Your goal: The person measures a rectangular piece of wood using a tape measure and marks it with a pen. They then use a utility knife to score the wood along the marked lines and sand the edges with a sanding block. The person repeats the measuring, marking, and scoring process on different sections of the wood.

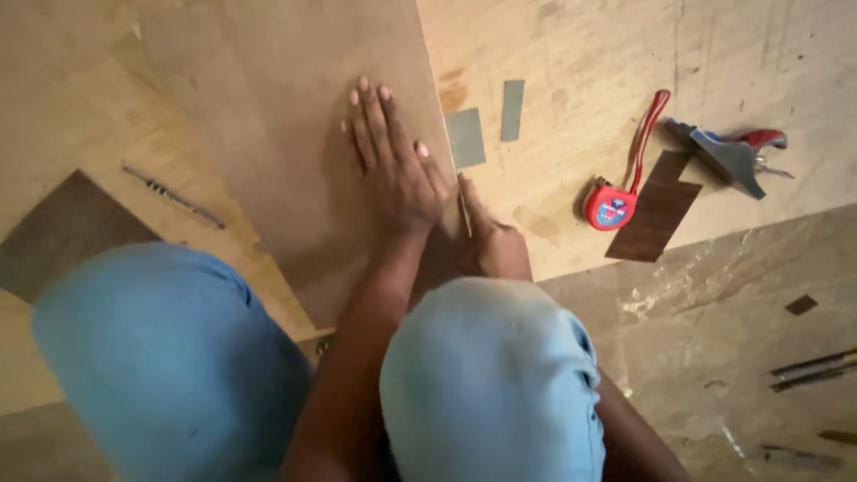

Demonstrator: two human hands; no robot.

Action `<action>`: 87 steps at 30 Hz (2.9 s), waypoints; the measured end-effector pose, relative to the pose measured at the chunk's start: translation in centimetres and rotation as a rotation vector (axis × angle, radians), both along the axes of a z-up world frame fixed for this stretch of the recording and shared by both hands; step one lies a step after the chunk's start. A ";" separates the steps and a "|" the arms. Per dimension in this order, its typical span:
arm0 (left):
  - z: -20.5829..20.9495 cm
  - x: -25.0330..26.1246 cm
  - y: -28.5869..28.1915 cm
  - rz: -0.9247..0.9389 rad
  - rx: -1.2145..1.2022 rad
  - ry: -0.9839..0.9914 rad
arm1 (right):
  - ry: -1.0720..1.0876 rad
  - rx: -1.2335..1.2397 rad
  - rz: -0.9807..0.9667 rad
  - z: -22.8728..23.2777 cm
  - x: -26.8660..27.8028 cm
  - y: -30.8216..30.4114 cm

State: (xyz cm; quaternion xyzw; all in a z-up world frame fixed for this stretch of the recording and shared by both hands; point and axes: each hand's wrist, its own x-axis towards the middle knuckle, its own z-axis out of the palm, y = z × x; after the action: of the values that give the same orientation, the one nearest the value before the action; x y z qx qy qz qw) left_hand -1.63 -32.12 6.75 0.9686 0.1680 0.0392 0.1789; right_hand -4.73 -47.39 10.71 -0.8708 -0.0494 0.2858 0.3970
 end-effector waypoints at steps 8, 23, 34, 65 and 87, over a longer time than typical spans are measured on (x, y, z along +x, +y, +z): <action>1.3 -0.5 -0.2 -0.019 -0.024 0.002 | -0.037 0.113 0.048 -1.1 0.0 -1.8; 0.8 -0.3 -0.1 -0.025 -0.018 0.028 | -0.218 0.152 0.079 -2.7 1.8 -0.2; 0.8 -0.3 0.0 -0.022 0.021 0.053 | -0.152 0.187 0.084 -1.9 1.9 -0.3; 1.5 0.9 -0.3 0.001 -0.017 -0.068 | 0.118 -0.014 0.082 0.8 1.7 -0.6; -0.6 -0.4 -0.1 -0.001 0.021 0.031 | -0.001 -0.134 0.091 -1.5 1.8 1.3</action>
State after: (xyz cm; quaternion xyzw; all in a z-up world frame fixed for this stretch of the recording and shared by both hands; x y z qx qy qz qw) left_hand -2.07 -32.17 6.17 0.9710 0.1696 0.0259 0.1664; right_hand -2.91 -46.14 9.23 -0.8925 -0.0697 0.3057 0.3242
